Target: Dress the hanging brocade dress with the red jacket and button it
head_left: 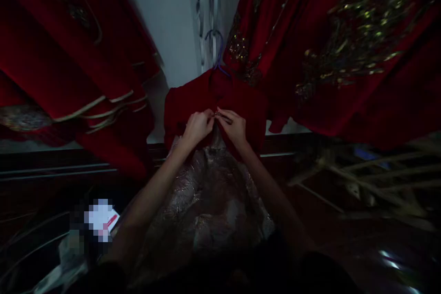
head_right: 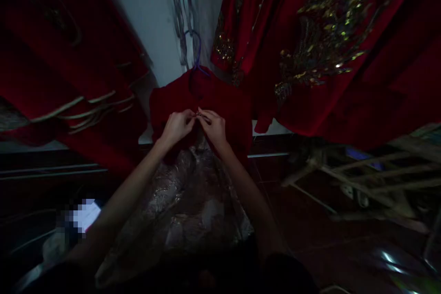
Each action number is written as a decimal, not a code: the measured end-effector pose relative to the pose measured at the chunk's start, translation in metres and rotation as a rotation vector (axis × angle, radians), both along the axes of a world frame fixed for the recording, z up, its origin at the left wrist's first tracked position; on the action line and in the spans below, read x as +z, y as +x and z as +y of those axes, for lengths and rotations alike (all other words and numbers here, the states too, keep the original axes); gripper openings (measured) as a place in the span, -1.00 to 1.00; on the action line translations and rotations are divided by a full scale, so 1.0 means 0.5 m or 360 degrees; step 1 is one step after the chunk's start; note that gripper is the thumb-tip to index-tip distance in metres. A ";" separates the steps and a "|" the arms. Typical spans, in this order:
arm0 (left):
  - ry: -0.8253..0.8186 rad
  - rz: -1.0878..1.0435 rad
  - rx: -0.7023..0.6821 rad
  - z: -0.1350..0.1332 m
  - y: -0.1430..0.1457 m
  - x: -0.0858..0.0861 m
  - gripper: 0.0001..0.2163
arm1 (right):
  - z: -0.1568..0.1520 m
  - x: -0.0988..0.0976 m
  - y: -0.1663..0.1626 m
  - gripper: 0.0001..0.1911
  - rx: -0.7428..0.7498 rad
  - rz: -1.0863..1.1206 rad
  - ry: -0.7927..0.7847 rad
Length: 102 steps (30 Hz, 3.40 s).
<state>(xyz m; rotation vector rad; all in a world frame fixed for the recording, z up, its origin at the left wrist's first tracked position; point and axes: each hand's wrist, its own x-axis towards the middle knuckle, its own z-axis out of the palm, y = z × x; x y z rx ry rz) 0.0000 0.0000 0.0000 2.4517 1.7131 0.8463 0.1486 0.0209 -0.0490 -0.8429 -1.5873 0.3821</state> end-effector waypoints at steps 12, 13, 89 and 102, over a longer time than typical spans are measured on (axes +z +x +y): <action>0.0005 -0.0506 -0.0172 0.007 0.031 -0.022 -0.83 | -0.007 0.005 0.018 -0.51 0.0226 -0.0169 -0.0034; -0.0021 -0.0626 -0.0188 0.008 0.037 -0.029 -0.83 | -0.013 -0.003 0.021 -0.45 0.0274 -0.0217 -0.0038; -0.0009 -0.2068 0.0154 0.021 -0.078 -0.186 -0.74 | -0.011 -0.030 -0.122 -0.80 0.0263 -0.0038 -0.0323; 0.0055 -0.1919 0.0225 0.019 -0.086 -0.193 -0.75 | 0.004 -0.037 -0.136 -0.85 0.0222 -0.0148 -0.0262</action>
